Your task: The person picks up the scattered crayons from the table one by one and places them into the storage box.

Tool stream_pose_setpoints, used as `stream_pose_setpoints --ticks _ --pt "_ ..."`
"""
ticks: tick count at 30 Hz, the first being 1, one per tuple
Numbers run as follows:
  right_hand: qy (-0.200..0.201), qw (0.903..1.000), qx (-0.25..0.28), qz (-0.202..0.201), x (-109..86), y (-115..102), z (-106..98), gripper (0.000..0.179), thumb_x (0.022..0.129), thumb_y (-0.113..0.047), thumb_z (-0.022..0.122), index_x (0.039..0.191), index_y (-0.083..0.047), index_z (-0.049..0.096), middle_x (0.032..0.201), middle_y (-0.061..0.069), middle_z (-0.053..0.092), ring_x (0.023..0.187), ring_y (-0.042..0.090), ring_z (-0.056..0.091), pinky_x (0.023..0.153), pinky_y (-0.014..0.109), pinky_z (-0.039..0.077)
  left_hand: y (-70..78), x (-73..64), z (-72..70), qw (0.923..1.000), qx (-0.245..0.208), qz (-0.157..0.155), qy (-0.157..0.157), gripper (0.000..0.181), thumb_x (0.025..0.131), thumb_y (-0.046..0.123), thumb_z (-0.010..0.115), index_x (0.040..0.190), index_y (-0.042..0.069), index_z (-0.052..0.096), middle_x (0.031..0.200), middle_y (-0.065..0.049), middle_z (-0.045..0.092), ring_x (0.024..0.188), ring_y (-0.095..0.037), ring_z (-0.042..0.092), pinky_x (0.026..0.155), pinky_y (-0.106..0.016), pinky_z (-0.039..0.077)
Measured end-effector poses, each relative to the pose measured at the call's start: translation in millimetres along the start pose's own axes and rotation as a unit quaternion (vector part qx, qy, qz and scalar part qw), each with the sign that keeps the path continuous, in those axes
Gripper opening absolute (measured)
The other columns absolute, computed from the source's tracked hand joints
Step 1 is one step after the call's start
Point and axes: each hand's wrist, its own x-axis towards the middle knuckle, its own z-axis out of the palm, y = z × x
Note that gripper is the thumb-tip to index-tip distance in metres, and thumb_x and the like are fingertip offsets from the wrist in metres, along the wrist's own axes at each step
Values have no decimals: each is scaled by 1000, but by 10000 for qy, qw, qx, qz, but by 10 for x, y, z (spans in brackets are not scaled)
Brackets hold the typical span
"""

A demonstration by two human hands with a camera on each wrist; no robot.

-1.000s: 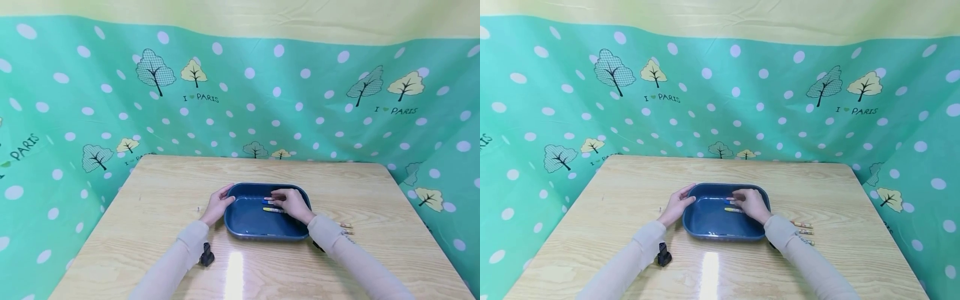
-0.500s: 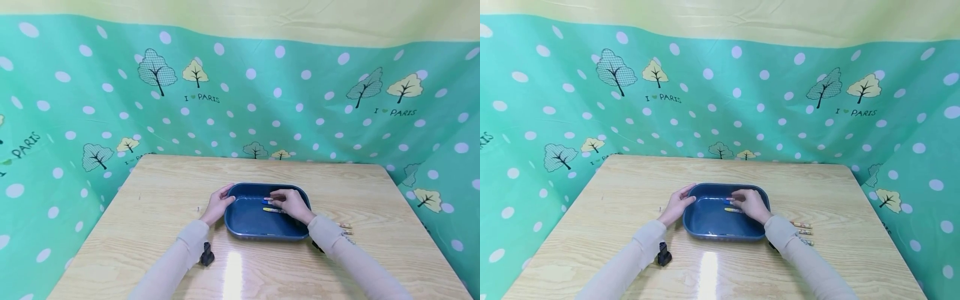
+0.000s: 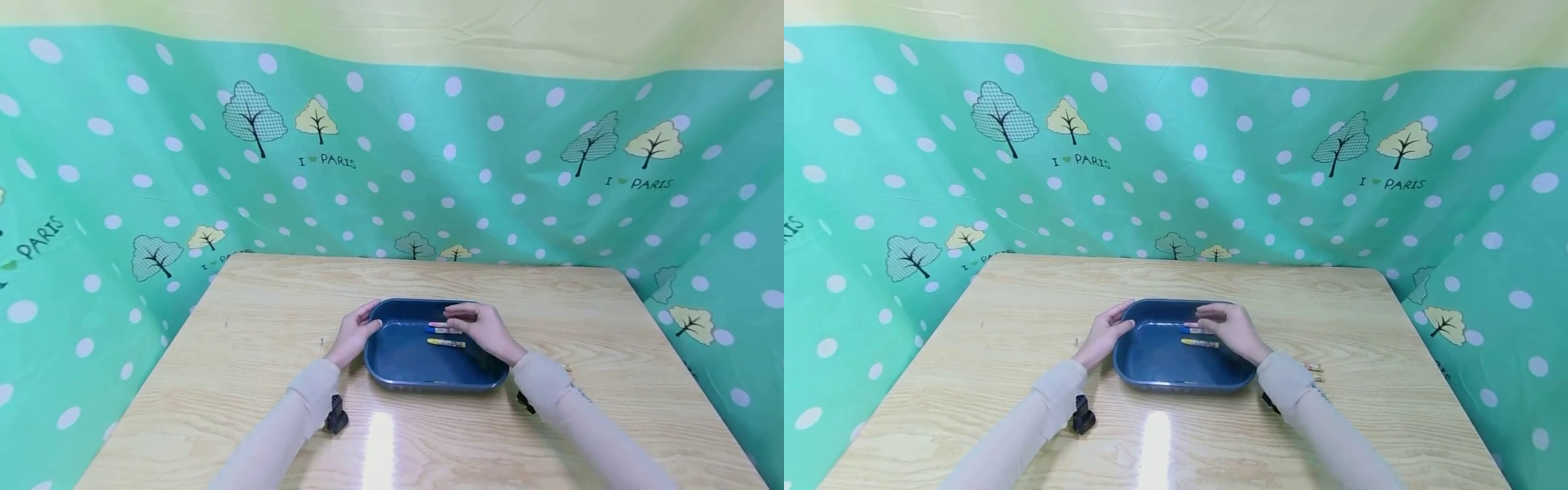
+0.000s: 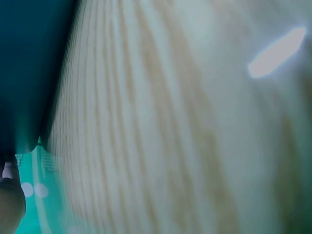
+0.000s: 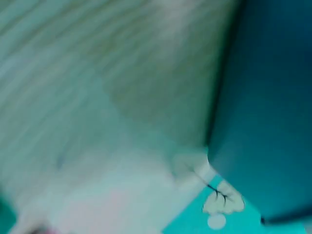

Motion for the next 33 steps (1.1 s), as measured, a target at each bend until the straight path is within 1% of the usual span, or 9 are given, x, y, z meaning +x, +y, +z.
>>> stream_pose_setpoints --ticks 3,8,12,15,18,24,27,30,33 --pt "116 9999 74 -10 -74 -24 -154 35 85 -24 64 115 -6 64 112 10 66 101 20 64 83 29 55 23 -8 -12 9999 -71 -21 -99 47 88 4 55 135 5 45 136 -17 46 123 -31 47 102 -36 42" --pt "247 9996 57 90 -204 -33 -458 39 85 -25 65 118 -6 61 115 10 65 103 19 62 86 29 53 174 -81 -30 9999 -59 -9 -161 47 88 1 53 135 0 43 136 -22 45 122 -35 47 100 -39 43" --pt "271 9993 -99 228 -335 44 -702 43 85 -29 64 121 -6 59 118 10 63 101 7 62 85 24 53 251 -123 -30 9998 -35 -69 -168 48 89 0 52 135 -1 41 137 -22 44 122 -36 46 100 -39 42" --pt "312 9988 -253 279 -441 144 -864 46 85 -33 63 122 -6 59 119 11 62 96 -3 61 83 19 53 262 -134 -25 9998 -57 -94 -135 48 88 0 52 135 -2 41 137 -22 44 123 -35 46 101 -38 42" --pt "322 9983 -372 320 -558 249 -998 47 85 -34 63 122 -6 58 120 14 61 94 -8 59 81 16 52 255 -140 -20 9998 -99 -111 -127 49 88 -1 52 135 -2 41 137 -22 43 124 -34 45 102 -39 40" --pt "443 9970 -519 371 -763 509 -1161 41 87 -25 62 121 -1 58 117 16 62 91 -8 59 77 13 52 238 -136 -8 9997 -164 -105 -173 49 87 -1 52 135 -2 41 137 -22 43 124 -34 45 103 -39 40" --pt "588 9966 -319 478 -831 670 -1202 38 85 -20 64 118 0 60 111 6 67 89 -9 60 74 10 51 237 -131 -5 9998 -112 -76 -168 49 88 -1 52 135 -2 42 137 -21 43 124 -33 45 103 -39 40" --pt "595 9967 -125 546 -887 805 -1246 40 85 -20 65 119 1 59 108 -2 68 90 -8 60 75 8 50 240 -126 -4 9999 -16 -35 -164 48 88 0 52 135 -2 42 138 -21 42 125 -33 44 103 -40 39" --pt "463 9967 -87 654 -940 891 -1285 46 85 -22 65 122 3 55 112 4 66 92 -7 60 78 9 49 208 -103 0 9999 9 -46 -162 48 88 1 52 135 -1 42 139 -20 42 125 -33 44 103 -40 39"
